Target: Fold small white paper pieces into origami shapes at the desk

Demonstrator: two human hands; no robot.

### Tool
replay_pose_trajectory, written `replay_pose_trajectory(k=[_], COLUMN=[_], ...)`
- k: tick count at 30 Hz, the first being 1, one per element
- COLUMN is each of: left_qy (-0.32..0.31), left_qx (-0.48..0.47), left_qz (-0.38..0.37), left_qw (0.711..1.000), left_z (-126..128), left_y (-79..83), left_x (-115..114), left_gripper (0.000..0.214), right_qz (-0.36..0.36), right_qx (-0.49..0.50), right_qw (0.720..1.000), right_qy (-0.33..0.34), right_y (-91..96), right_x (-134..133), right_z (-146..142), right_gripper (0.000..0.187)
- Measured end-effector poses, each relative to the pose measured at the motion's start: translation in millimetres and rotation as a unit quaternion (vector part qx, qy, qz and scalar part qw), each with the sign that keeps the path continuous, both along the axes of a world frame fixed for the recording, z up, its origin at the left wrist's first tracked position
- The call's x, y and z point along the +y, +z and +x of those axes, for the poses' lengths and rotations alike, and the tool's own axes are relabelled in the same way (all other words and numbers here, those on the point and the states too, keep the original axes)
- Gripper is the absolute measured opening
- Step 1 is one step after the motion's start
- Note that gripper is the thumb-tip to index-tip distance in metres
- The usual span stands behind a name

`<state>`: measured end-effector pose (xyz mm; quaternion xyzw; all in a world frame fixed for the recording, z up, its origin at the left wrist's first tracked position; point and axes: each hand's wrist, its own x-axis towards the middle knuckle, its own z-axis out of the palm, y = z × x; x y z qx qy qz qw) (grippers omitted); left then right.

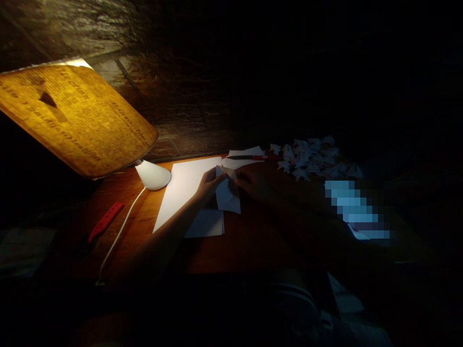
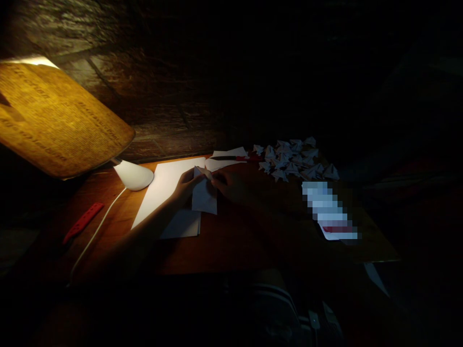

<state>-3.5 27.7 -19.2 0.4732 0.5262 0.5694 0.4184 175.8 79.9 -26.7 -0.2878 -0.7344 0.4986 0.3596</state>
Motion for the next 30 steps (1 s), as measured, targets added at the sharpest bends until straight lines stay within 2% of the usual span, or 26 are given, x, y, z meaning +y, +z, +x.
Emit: replay_pose_trajectory(k=[6, 12, 16, 24, 30], left_qy=[-0.041, -0.092, -0.119, -0.092, -0.107], left_qx=[0.014, -0.001, -0.025, -0.031, -0.006], left_qz=[-0.020, 0.000, 0.010, 0.024, 0.019], left_qw=[0.999, 0.996, 0.993, 0.995, 0.994], left_z=[2.7, 2.6, 0.7, 1.4, 0.8], left_y=[1.9, -0.5, -2.7, -2.7, 0.0], left_x=[-1.7, -0.2, -0.4, -0.2, -1.9], left_gripper=[0.033, 0.042, 0.051, 0.047, 0.045], right_qz=[-0.014, -0.002, -0.015, -0.074, -0.082], right_qx=[0.018, 0.010, 0.027, 0.064, 0.068], right_qw=[1.000, 0.999, 0.998, 0.993, 0.991], right_qy=[0.017, -0.047, -0.060, -0.063, -0.076], right_y=[3.6, -0.2, -2.7, -3.3, -2.9], right_x=[-3.7, 2.6, 8.6, 12.4, 11.1], right_z=[4.1, 2.2, 1.0, 0.5, -0.8], right_gripper=[0.026, 0.019, 0.018, 0.012, 0.019])
